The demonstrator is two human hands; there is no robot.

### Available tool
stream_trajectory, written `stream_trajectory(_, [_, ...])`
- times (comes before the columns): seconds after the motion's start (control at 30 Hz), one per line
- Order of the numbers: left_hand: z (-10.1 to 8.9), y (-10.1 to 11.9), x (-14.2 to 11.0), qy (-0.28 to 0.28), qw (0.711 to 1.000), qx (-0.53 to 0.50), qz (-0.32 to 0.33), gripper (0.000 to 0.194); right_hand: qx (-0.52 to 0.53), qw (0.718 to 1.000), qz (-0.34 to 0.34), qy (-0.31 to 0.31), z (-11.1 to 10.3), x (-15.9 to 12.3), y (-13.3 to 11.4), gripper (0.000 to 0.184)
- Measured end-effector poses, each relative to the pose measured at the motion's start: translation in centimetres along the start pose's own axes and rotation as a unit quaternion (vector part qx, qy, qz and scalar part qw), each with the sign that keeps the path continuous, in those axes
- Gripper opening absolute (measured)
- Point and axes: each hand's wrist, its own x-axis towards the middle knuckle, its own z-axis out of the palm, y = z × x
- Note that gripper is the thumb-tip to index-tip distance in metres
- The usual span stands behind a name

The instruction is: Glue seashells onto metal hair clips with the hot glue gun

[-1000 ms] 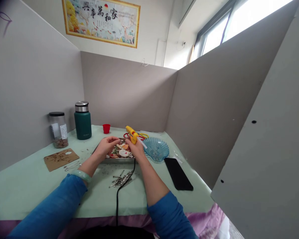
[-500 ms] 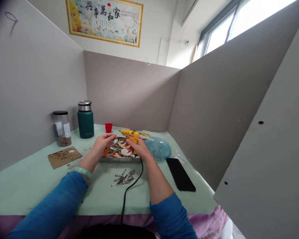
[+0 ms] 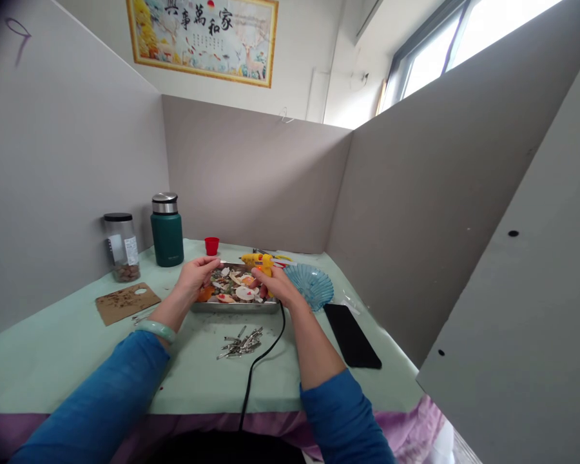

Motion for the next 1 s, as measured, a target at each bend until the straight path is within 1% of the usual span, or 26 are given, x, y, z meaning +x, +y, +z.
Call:
stream_trajectory(0.07, [0.1,0.1,-0.2,0.005,1.0,0.006,-0.009,0.045,0.018,1.0,-0.007,0.009,0.2,0.1,0.1,0.042])
stream_trajectory(0.13, [0.1,0.2,-0.3,0.004,1.0,0.008,-0.01,0.044,0.026,1.0,-0.01,-0.007,0.5,0.0,0.1,0.044])
stream_trajectory(0.2, [0.1,0.2,-0.3,-0.001,1.0,0.003,-0.005,0.044,0.007,1.0,-0.01,-0.023,0.9,-0.3,-0.2,0.047])
stream_trajectory(0.4, [0.1,0.1,0.0,-0.005,1.0,-0.02,-0.001,0.047,-0.045,0.998,-0.035,-0.031,1.7,-0.6,-0.2,0.05])
stream_trajectory(0.6, [0.1,0.1,-0.1,-0.013,1.0,-0.018,-0.002,0.046,-0.076,0.995,-0.054,-0.028,1.7,-0.4,0.4,0.051])
stream_trajectory(0.83, [0.2,0.0,-0.1,-0.015,1.0,0.009,0.009,0.043,-0.084,0.995,-0.048,-0.02,1.8,-0.6,0.0,0.048])
stream_trajectory(1.0, [0.3,-0.2,-0.1,-0.013,1.0,0.012,0.01,0.042,-0.095,0.994,-0.057,-0.017,1.6,-0.4,0.4,0.049])
